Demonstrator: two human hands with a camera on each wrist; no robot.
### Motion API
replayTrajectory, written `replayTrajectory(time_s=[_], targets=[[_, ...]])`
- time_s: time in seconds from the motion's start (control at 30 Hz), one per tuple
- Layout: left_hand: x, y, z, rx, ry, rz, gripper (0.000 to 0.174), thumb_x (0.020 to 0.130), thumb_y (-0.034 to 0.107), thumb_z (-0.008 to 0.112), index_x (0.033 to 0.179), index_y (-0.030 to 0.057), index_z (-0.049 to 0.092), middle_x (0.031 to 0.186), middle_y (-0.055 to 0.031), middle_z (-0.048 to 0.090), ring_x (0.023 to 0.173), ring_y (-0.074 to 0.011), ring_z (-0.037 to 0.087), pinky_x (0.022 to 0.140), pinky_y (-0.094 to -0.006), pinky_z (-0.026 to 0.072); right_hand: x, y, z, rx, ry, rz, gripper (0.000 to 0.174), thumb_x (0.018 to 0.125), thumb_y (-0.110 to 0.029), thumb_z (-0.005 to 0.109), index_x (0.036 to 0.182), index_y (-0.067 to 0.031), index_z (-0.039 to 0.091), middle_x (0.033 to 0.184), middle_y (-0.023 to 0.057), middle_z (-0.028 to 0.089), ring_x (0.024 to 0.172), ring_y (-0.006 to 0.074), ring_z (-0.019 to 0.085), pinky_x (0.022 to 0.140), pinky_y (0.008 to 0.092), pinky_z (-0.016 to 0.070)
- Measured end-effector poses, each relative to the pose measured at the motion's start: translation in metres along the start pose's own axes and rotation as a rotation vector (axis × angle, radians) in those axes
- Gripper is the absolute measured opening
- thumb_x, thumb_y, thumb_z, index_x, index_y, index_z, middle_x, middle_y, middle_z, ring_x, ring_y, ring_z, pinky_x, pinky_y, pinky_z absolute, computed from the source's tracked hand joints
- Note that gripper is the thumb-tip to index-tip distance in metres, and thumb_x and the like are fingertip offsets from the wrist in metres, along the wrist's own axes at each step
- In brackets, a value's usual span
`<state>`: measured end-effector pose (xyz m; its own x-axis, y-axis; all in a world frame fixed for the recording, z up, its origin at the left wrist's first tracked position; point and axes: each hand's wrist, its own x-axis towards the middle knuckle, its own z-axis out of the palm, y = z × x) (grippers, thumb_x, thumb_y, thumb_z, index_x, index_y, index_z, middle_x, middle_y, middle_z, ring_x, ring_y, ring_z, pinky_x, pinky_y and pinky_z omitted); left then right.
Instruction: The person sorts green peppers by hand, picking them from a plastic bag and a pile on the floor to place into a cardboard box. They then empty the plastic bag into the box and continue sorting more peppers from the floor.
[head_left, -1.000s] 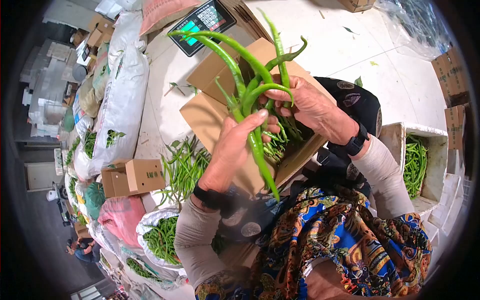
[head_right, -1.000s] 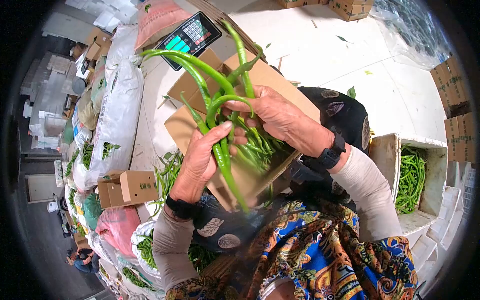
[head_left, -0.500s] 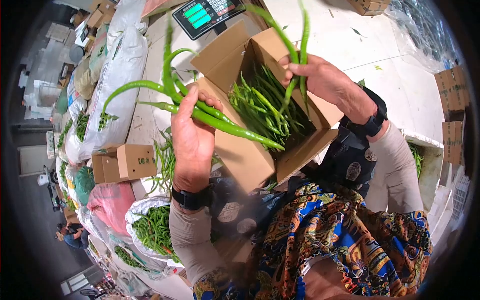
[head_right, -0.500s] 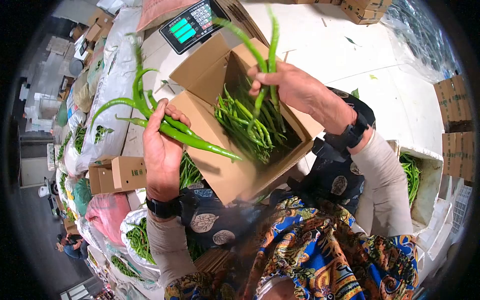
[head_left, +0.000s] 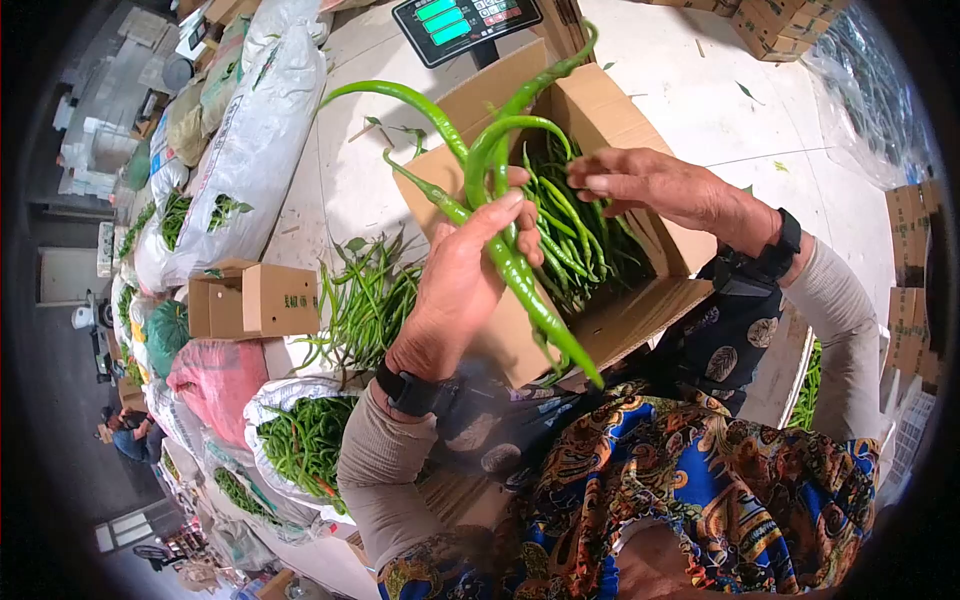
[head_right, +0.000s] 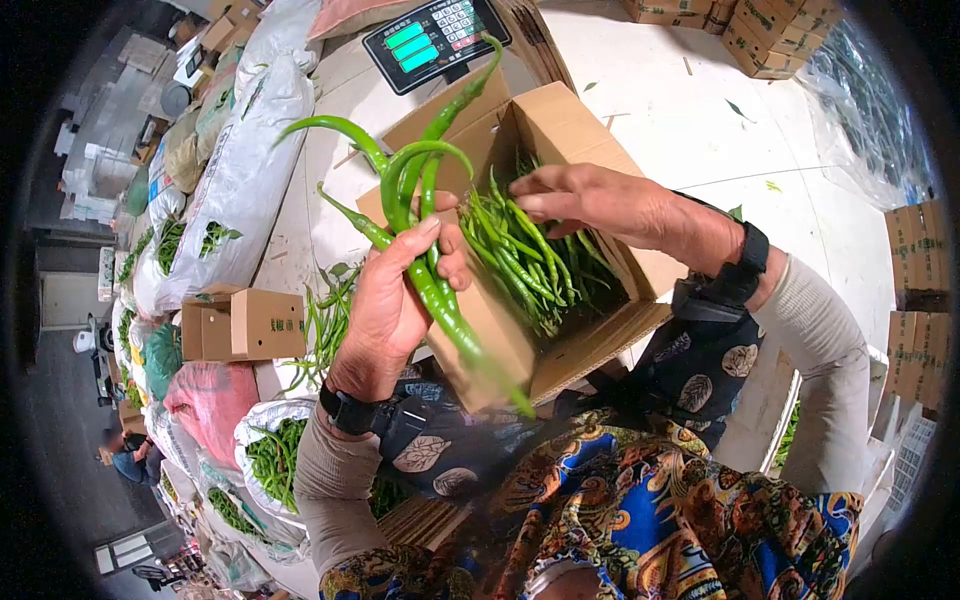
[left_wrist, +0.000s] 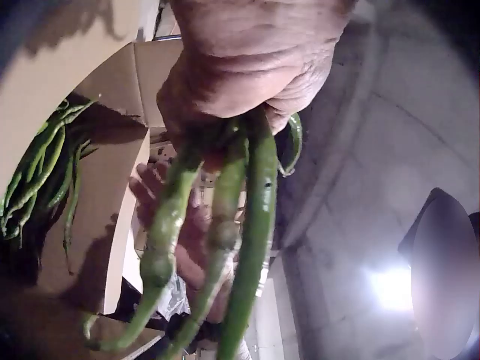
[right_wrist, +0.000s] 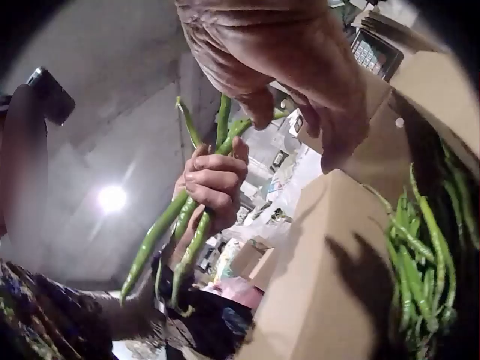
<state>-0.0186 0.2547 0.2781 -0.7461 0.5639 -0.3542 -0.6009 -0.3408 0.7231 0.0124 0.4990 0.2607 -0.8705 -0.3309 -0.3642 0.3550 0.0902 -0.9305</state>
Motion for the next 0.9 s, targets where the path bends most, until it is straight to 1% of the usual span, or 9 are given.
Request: replayTrajectory(time_s=[0.3,0.37,0.43,0.5,0.57,0.63,0.67,0.77,0.9], targets=[[0.004,-0.006,0.006,-0.119,-0.456,-0.243,0.023,0.090,0.022,0.051,0.087,0.0003,0.046,0.071,-0.0012,0.041,0.058,-0.0102,0.040,0.052,-0.0245,0.0338,0.020,-0.027,0.023,0.549,-0.146,-0.304,0.057,0.088,-0.031,0.066,0.131,-0.0004,0.047,0.121,0.0081,0.056,0.108,0.0158,0.055,0.092,0.0307,0.0439],[0.003,-0.004,0.008,-0.111,-0.417,-0.237,0.023,0.090,0.022,0.051,0.086,0.0003,0.047,0.071,-0.0011,0.040,0.058,-0.0102,0.041,0.052,-0.0247,0.0337,0.024,-0.019,0.010,0.298,-0.203,-0.044,0.052,0.087,-0.030,0.067,0.126,-0.0004,0.051,0.116,0.0085,0.056,0.095,0.0145,0.060,0.085,0.0289,0.0480],[0.003,-0.004,0.006,-0.111,-0.374,-0.223,0.023,0.089,0.022,0.052,0.085,0.0003,0.047,0.071,-0.0010,0.040,0.058,-0.0102,0.041,0.051,-0.0248,0.0336,0.013,-0.029,0.013,0.192,-0.087,-0.077,0.047,0.086,-0.028,0.068,0.122,-0.0011,0.054,0.114,0.0093,0.056,0.083,0.0129,0.061,0.080,0.0274,0.0500],[0.005,-0.007,0.003,-0.116,-0.308,-0.197,0.022,0.088,0.021,0.052,0.087,-0.0005,0.047,0.072,-0.0020,0.041,0.058,-0.0108,0.042,0.051,-0.0252,0.0341,0.003,-0.034,0.013,-0.150,0.312,-0.388,0.041,0.088,-0.026,0.066,0.120,-0.0015,0.056,0.114,0.0077,0.057,0.091,0.0142,0.060,0.083,0.0285,0.0489],[0.002,-0.005,0.011,0.014,-0.267,-0.195,0.021,0.087,0.020,0.052,0.087,-0.0004,0.047,0.072,-0.0027,0.043,0.058,-0.0112,0.042,0.051,-0.0255,0.0346,0.006,-0.033,0.008,-0.040,0.293,-0.474,0.039,0.088,-0.024,0.065,0.119,-0.0012,0.057,0.117,0.0064,0.057,0.101,0.0141,0.058,0.087,0.0289,0.0474],[0.003,-0.007,0.013,0.152,-0.224,-0.193,0.020,0.087,0.019,0.052,0.088,-0.0004,0.048,0.072,-0.0033,0.044,0.058,-0.0117,0.042,0.052,-0.0258,0.0351,0.004,-0.043,0.007,-0.803,0.463,-0.927,0.040,0.087,-0.023,0.065,0.119,-0.0007,0.057,0.121,0.0058,0.056,0.108,0.0140,0.055,0.092,0.0292,0.0454],[0.006,-0.011,0.010,0.127,-0.229,-0.217,0.018,0.086,0.017,0.052,0.087,0.0000,0.048,0.071,-0.0037,0.045,0.057,-0.0121,0.042,0.052,-0.0264,0.0358,0.007,-0.043,0.003,-0.545,0.229,-0.813,0.040,0.085,-0.023,0.067,0.118,-0.0016,0.059,0.119,0.0063,0.058,0.107,0.0141,0.055,0.094,0.0301,0.0443],[0.008,-0.013,0.006,0.072,-0.236,-0.244,0.015,0.085,0.014,0.054,0.087,0.0008,0.049,0.070,-0.0043,0.046,0.056,-0.0129,0.044,0.052,-0.0275,0.0372,0.000,-0.048,0.001,-0.145,-0.028,-0.519,0.029,0.085,-0.020,0.068,0.109,-0.0035,0.064,0.102,0.0049,0.065,0.100,0.0145,0.059,0.090,0.0309,0.0469],[0.005,-0.014,0.010,0.102,-0.167,-0.270,0.017,0.083,0.011,0.056,0.096,0.0007,0.052,0.073,-0.0054,0.051,0.058,-0.0134,0.050,0.051,-0.0272,0.0389,0.008,-0.033,-0.001,-0.185,0.033,-0.520,0.023,0.089,-0.020,0.064,0.106,-0.0039,0.064,0.093,0.0003,0.064,0.090,0.0099,0.057,0.082,0.0266,0.0465]])
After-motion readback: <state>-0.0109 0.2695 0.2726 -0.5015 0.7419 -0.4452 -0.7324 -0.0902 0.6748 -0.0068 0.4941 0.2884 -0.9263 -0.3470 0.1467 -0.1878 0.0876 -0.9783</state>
